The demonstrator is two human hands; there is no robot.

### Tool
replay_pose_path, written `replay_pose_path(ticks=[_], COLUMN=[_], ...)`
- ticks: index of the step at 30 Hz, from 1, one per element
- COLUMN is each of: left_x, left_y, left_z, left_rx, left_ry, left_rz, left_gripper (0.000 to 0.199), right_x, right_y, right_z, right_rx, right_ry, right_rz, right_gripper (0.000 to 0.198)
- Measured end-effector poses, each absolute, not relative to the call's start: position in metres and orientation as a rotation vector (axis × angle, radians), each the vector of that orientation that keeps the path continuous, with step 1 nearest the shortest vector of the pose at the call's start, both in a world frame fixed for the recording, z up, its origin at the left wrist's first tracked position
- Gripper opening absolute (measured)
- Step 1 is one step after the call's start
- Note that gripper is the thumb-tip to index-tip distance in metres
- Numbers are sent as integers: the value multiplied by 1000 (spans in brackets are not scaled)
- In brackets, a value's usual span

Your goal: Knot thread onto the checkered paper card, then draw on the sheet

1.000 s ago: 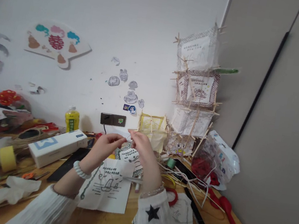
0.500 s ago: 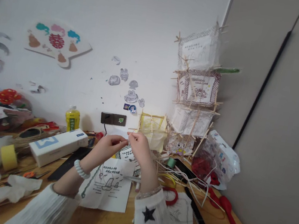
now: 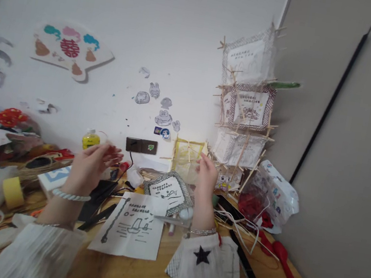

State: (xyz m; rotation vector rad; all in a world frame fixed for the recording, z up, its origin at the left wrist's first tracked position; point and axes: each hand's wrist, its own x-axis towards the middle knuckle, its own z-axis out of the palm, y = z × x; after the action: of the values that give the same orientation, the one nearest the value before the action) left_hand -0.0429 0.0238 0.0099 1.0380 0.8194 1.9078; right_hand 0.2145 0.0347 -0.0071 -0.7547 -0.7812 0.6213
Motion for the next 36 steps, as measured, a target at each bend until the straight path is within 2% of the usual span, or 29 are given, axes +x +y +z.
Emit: replay_pose_path(ticks=[5,8,11,14,18,23,28,33,36], left_x=[-57,-50,-31,-7,13,14,12,12,11], left_y=[9,6,6,7,6,2,4,7,6], left_z=[23,22,15,6,-2,-2,-4,-7,-8], left_rx=[1033,1239,1469,1643,1777,1868,1900,1859,1796], left_ry=[806,873,955,1032,923,916,894,869,766], left_rz=[1952,1771,1448,1181,864,730,706,665,612], left_gripper=[22,27,33,30,25,28,37,33,32], right_x=[236,229,208,182,160,154,155,156,158], right_y=[25,17,8,3,4,11,7,9,16], right_z=[-1,5,11,11,4,-4,-2,-4,-9], right_rx=[-653,-633,-639,-583,-539,-584,-597,-768,-838], right_ry=[-764,-923,-1173,-1418,-1618,-1698,-1826,-1870,-1863], right_rz=[593,645,720,789,899,958,761,430,321], right_gripper=[40,45,27,11,10,11,26,43,44])
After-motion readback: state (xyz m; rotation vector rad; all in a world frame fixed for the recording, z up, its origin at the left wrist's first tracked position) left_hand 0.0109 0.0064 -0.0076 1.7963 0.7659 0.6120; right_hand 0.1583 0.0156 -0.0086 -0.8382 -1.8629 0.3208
